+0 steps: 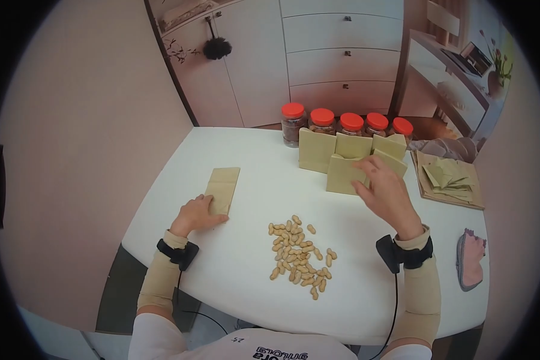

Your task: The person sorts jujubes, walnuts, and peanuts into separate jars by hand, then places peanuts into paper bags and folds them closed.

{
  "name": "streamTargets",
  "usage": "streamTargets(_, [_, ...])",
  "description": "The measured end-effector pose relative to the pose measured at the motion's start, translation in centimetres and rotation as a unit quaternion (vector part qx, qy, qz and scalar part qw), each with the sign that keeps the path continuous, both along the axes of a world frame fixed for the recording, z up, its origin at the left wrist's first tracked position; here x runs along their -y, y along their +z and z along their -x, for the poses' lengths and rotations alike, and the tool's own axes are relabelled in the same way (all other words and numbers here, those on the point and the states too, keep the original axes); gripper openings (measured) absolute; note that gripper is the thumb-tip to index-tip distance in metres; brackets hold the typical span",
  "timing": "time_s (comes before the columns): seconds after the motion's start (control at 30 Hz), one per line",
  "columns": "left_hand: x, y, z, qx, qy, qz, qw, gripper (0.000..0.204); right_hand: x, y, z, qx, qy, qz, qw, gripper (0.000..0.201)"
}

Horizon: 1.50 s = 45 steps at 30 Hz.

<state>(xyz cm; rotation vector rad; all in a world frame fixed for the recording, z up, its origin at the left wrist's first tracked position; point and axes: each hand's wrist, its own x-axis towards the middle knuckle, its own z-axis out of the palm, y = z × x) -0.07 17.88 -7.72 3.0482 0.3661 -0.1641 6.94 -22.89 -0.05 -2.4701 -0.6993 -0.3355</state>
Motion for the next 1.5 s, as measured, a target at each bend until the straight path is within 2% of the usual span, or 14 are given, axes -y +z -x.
streamTargets(0.13, [-0.4, -0.3, 0.0, 0.022, -0.014, 0.045, 0.999, 0.062, 0.4, -0.9, 1.6, -0.023, 0.043, -0.008, 0.999, 0.026])
streamTargets(0.3, [-2.3, -0.9, -0.2, 0.078, -0.078, 0.073, 0.991, 0.036, 1.3, -1.5, 2.5, -0.042, 0.047, -0.047, 0.997, 0.024])
streamTargets(0.37, [-2.5, 0.2, 0.1, 0.095, -0.095, 0.104, 0.985, 0.031, 1.7, -2.7, 1.6, 0.047, 0.099, -0.052, 0.993, 0.025])
streamTargets(0.53, [1.7, 4.2, 0.8, 0.186, -0.054, 0.216, 0.957, 0.016, 1.1, -2.9, 1.5, 0.011, 0.104, -0.026, 0.994, 0.027])
streamTargets(0.6, [3.3, 4.5, 0.6, 0.290, -0.116, 0.424, 0.850, 0.013, 0.6, -3.5, 1.5, 0.017, 0.119, -0.035, 0.992, 0.028])
streamTargets(0.63, [4.4, 4.9, 0.7, 0.298, -0.113, 0.422, 0.849, 0.013, 0.3, -3.7, 1.6, 0.020, 0.131, -0.046, 0.990, 0.029])
streamTargets(0.7, [7.0, 6.0, 0.9, 0.311, -0.144, 0.504, 0.793, 0.010, -0.3, -4.0, 1.8, -0.009, 0.146, -0.061, 0.987, 0.033])
streamTargets(0.8, [9.7, 6.7, 1.1, 0.305, -0.142, 0.568, 0.751, 0.013, -0.7, -4.3, 1.8, 0.004, 0.157, -0.109, 0.982, 0.039])
streamTargets(0.87, [11.4, 7.2, 1.3, 0.284, -0.137, 0.640, 0.700, 0.017, -0.6, -3.4, 2.2, -0.070, 0.146, -0.139, 0.977, 0.046])
streamTargets(0.9, [11.8, 7.2, 1.2, 0.284, -0.142, 0.642, 0.698, 0.017, -0.5, -3.1, 2.3, -0.066, 0.143, -0.138, 0.978, 0.046])
streamTargets(0.97, [12.5, 7.0, 1.2, 0.257, -0.125, 0.715, 0.638, 0.018, -0.4, -2.4, 2.4, -0.128, 0.146, -0.181, 0.964, 0.049])
streamTargets(1.07, [13.1, 6.4, 1.3, 0.248, -0.118, 0.753, 0.598, 0.020, -0.3, -2.2, 2.3, -0.152, 0.160, -0.256, 0.941, 0.049])
streamTargets(1.3, [13.9, 5.8, 1.7, 0.245, -0.112, 0.796, 0.542, 0.024, -0.6, -4.0, 1.0, -0.053, 0.104, -0.283, 0.952, 0.051])
streamTargets(1.5, [14.8, 4.8, 1.5, 0.237, -0.121, 0.813, 0.518, 0.029, -0.3, -2.6, 1.7, -0.111, 0.130, -0.350, 0.921, 0.042])
